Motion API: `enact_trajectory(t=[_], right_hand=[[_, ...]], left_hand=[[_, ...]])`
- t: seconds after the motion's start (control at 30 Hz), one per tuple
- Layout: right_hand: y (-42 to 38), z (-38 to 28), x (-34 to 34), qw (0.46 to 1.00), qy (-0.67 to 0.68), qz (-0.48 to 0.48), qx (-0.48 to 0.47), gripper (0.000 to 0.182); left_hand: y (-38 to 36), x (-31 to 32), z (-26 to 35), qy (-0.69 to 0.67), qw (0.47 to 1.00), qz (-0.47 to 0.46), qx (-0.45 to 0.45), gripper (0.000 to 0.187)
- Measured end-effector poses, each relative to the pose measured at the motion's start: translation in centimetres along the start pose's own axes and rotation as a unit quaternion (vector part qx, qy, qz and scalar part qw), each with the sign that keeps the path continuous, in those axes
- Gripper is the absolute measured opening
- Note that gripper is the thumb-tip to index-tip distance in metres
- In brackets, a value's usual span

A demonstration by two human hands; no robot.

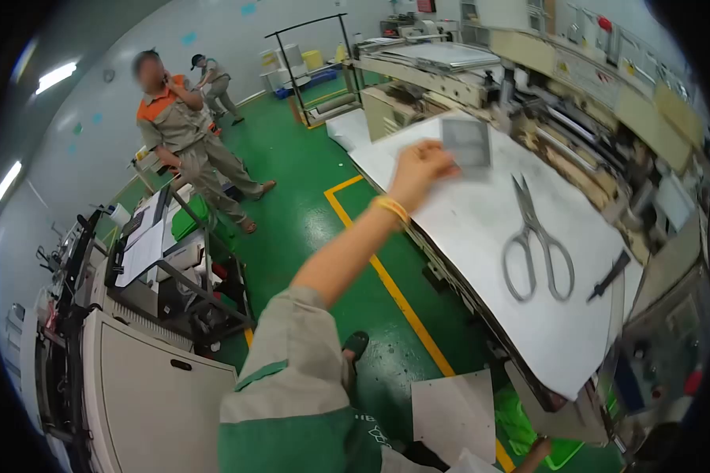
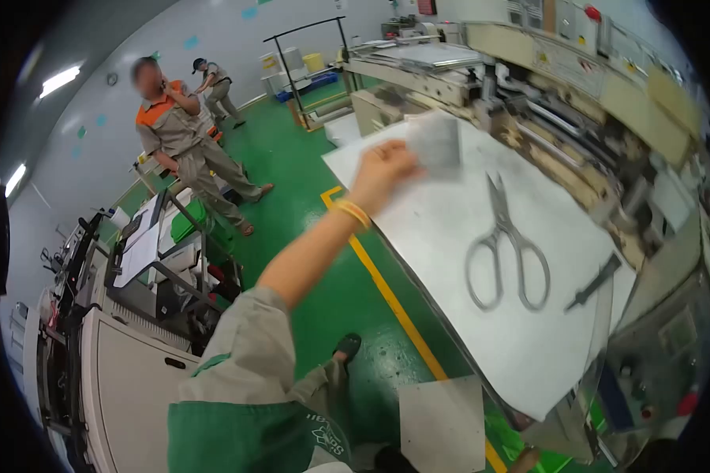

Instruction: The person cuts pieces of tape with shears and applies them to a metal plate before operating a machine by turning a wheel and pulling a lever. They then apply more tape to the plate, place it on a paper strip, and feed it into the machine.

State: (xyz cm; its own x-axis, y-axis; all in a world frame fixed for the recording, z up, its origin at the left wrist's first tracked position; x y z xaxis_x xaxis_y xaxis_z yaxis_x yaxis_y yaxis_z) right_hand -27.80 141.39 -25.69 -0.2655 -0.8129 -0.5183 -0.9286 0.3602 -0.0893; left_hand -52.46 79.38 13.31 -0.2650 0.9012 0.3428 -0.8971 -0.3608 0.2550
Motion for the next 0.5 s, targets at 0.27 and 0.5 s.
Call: enact_trajectory(t=[0.27, 0.5], right_hand=[[-24.9, -19.5, 15.5, 0.941, 0.129, -0.296, 0.105, 0.025], [-19.7, -45.3, 23.8, 0.987, -0.025, -0.147, 0.063, 0.02]], left_hand=[[-0.6, 0.2, 0.4, -0.013, 0.993, -0.077, -0.094, 0.024], [1.5, -0.1, -2.0, -0.063, 0.947, -0.179, -0.26, 0.037]])
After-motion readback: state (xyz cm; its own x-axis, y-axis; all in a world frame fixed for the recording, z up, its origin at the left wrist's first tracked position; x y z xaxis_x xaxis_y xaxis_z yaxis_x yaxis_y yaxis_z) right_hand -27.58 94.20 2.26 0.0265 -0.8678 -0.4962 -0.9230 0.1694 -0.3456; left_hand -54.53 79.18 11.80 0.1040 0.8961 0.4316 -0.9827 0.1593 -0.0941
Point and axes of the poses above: each hand's wrist, its own y-axis towards the middle knuckle, its own x-axis out of the palm, z = x × y, the point moved 6 cm from there along y, towards the middle knuckle, and after that the axes turned 8 degrees about z, right-handed, at the moved point
